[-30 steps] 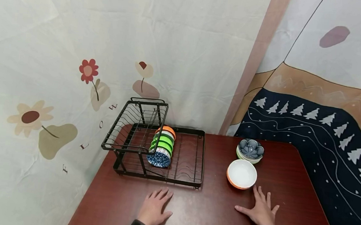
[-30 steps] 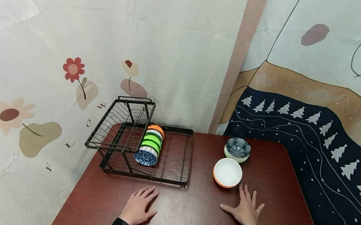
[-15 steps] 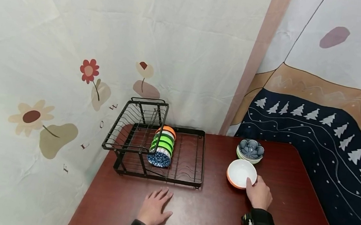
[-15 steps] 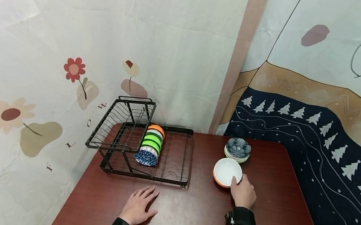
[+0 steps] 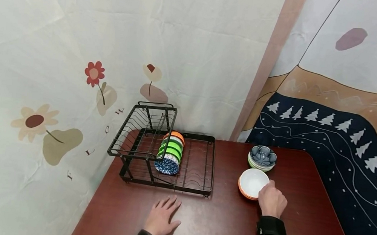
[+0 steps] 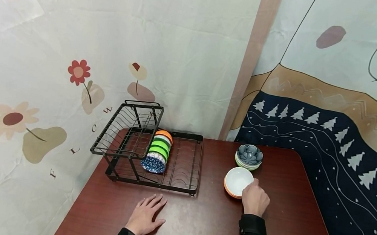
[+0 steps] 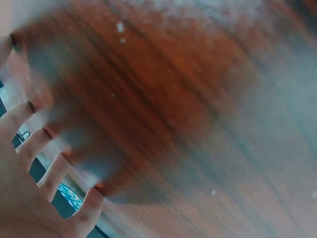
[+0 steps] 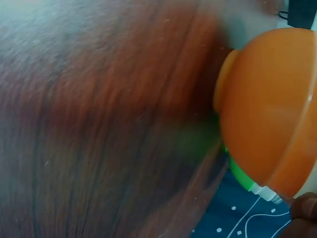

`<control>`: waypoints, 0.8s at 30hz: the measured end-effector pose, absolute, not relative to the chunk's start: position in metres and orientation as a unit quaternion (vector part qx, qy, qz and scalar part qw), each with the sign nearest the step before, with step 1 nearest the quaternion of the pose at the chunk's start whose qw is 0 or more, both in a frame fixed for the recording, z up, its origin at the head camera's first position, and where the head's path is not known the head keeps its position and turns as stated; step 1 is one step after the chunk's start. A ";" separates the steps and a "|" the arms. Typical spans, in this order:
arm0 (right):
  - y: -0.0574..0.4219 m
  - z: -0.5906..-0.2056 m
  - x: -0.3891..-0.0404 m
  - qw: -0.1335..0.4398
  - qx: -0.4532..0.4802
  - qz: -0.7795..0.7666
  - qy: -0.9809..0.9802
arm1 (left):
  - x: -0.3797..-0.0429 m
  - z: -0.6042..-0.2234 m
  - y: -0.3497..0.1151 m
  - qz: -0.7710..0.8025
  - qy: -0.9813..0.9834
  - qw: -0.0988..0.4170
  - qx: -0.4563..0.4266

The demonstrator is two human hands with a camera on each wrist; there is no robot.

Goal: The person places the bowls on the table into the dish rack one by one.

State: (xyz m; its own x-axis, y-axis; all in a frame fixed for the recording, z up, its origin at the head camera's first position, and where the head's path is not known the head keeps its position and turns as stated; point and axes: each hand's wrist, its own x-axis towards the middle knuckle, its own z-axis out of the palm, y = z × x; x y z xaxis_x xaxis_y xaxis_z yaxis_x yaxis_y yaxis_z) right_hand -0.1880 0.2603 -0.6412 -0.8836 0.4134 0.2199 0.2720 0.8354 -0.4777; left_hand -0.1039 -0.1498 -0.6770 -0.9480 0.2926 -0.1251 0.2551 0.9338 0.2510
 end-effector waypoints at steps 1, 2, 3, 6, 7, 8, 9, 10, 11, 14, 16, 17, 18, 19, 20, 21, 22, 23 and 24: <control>0.260 -0.639 -0.188 0.156 -0.186 0.230 -0.942 | -0.104 -0.677 -0.150 0.116 0.980 0.081 0.140; 0.261 -0.637 -0.188 0.154 -0.191 0.241 -0.939 | -0.104 -0.676 -0.150 0.115 0.980 0.082 0.140; 0.261 -0.635 -0.188 0.153 -0.196 0.252 -0.935 | -0.104 -0.676 -0.150 0.115 0.980 0.083 0.140; 0.262 -0.627 -0.187 0.163 -0.207 0.288 -0.921 | -0.105 -0.676 -0.150 0.120 0.979 0.086 0.139; 0.263 -0.625 -0.187 0.170 -0.208 0.299 -0.916 | -0.105 -0.676 -0.150 0.121 0.979 0.087 0.140; 0.263 -0.623 -0.186 0.176 -0.208 0.308 -0.912 | -0.105 -0.675 -0.150 0.124 0.978 0.088 0.139; 0.264 -0.621 -0.186 0.182 -0.207 0.315 -0.908 | -0.105 -0.675 -0.150 0.126 0.978 0.089 0.139; 0.263 -0.620 -0.185 0.186 -0.206 0.322 -0.905 | -0.105 -0.675 -0.150 0.128 0.978 0.090 0.138; 0.263 -0.619 -0.185 0.189 -0.205 0.327 -0.903 | -0.105 -0.676 -0.150 0.129 0.978 0.089 0.139; 0.261 -0.618 -0.185 0.190 -0.202 0.337 -0.900 | -0.105 -0.677 -0.150 0.126 0.979 0.084 0.139; 0.258 -0.618 -0.185 0.187 -0.199 0.340 -0.900 | -0.105 -0.677 -0.150 0.121 0.980 0.076 0.140; 0.256 -0.618 -0.185 0.185 -0.197 0.343 -0.900 | -0.105 -0.677 -0.149 0.119 0.980 0.072 0.140; 0.254 -0.617 -0.185 0.185 -0.195 0.345 -0.899 | -0.105 -0.677 -0.149 0.118 0.981 0.068 0.140; 0.252 -0.617 -0.185 0.183 -0.192 0.347 -0.900 | -0.105 -0.677 -0.148 0.118 0.981 0.065 0.139; 0.249 -0.616 -0.186 0.182 -0.189 0.348 -0.900 | -0.106 -0.677 -0.148 0.120 0.981 0.063 0.138; 0.246 -0.615 -0.186 0.181 -0.184 0.349 -0.901 | -0.106 -0.676 -0.147 0.124 0.981 0.060 0.137; 0.242 -0.615 -0.186 0.184 -0.179 0.351 -0.901 | -0.107 -0.676 -0.147 0.128 0.981 0.055 0.138; 0.237 -0.615 -0.186 0.188 -0.171 0.351 -0.901 | -0.107 -0.675 -0.148 0.133 0.980 0.050 0.138; 0.231 -0.615 -0.187 0.194 -0.162 0.352 -0.901 | -0.108 -0.674 -0.148 0.137 0.980 0.044 0.139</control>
